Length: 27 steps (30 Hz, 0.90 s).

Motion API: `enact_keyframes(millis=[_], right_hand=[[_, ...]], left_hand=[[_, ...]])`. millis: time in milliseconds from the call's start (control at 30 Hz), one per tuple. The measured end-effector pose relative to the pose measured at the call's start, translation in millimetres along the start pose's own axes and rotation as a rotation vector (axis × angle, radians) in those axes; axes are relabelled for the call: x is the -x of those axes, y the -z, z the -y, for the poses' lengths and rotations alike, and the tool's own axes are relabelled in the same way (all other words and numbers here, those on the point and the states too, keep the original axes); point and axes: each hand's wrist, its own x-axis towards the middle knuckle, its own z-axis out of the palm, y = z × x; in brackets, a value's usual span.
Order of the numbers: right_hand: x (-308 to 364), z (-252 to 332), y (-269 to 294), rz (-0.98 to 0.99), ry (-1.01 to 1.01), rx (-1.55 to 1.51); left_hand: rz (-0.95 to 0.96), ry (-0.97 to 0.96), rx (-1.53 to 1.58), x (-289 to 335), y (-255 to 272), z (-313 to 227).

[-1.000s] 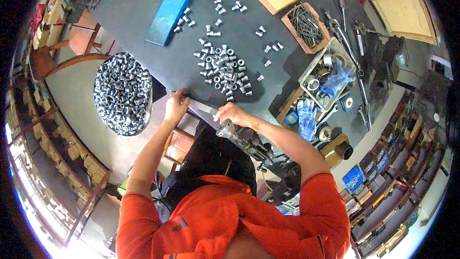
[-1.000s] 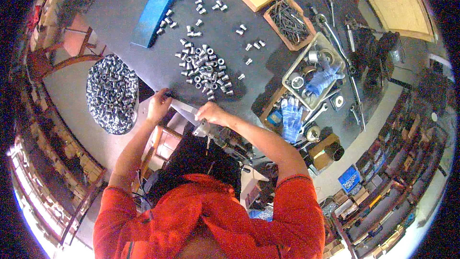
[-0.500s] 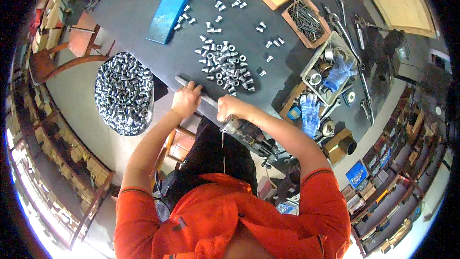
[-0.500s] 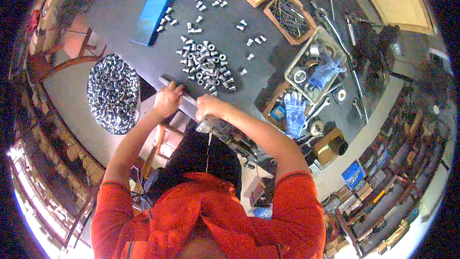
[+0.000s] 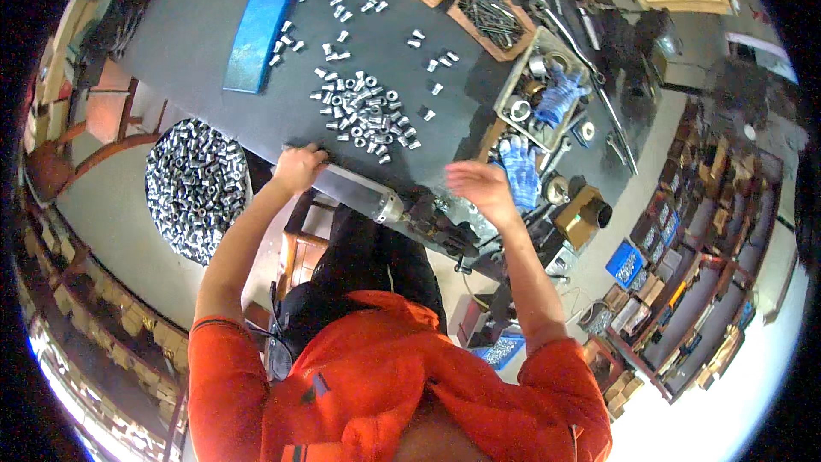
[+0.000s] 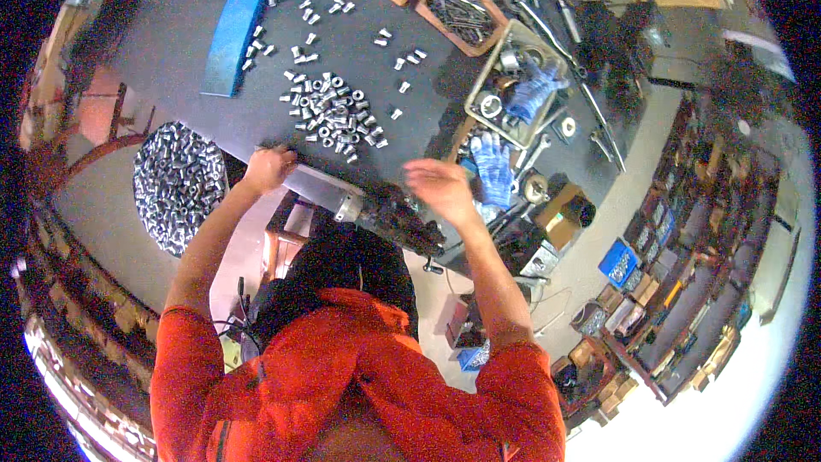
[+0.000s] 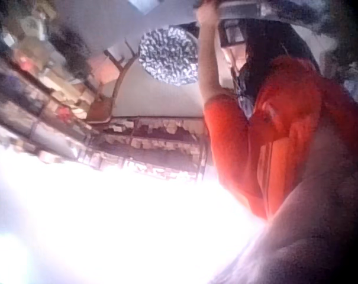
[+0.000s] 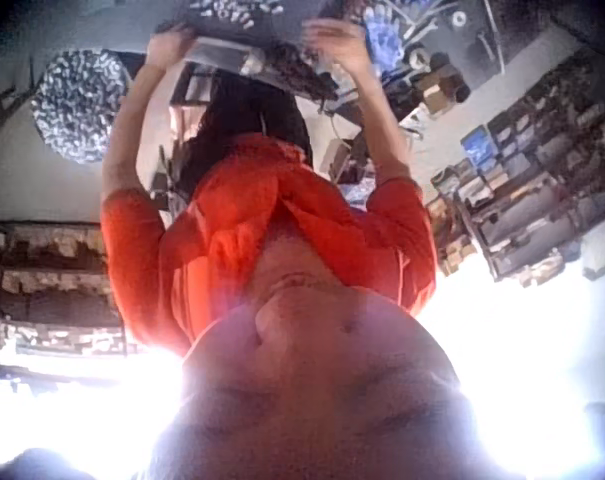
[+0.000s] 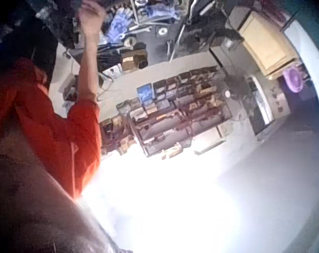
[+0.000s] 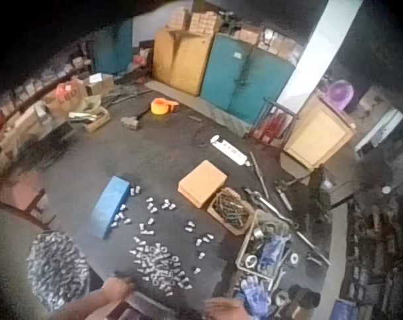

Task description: The person picks up metal bolts from a round container and places them into a pile on a metal workbench.

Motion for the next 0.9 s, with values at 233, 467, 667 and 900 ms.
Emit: enact_keyframes(millis=[233, 467, 667, 900], right_hand=[[170, -28, 14, -0.606, 0.011, 0.575], [249, -68, -64, -0.613, -0.189, 0.51], [308, -83, -86, -0.63, -0.155, 0.582], [410, -154, -80, -0.927, -0.273, 0.318]], left_hand=[[0.23, -0.064, -0.1, -15, 27, 6], [0.143, 0.02, -0.089, -17, 4, 15], [0.043, 0.216, -0.046, -7, -15, 5], [0.153, 0.088, 0.206, -20, -55, 109]])
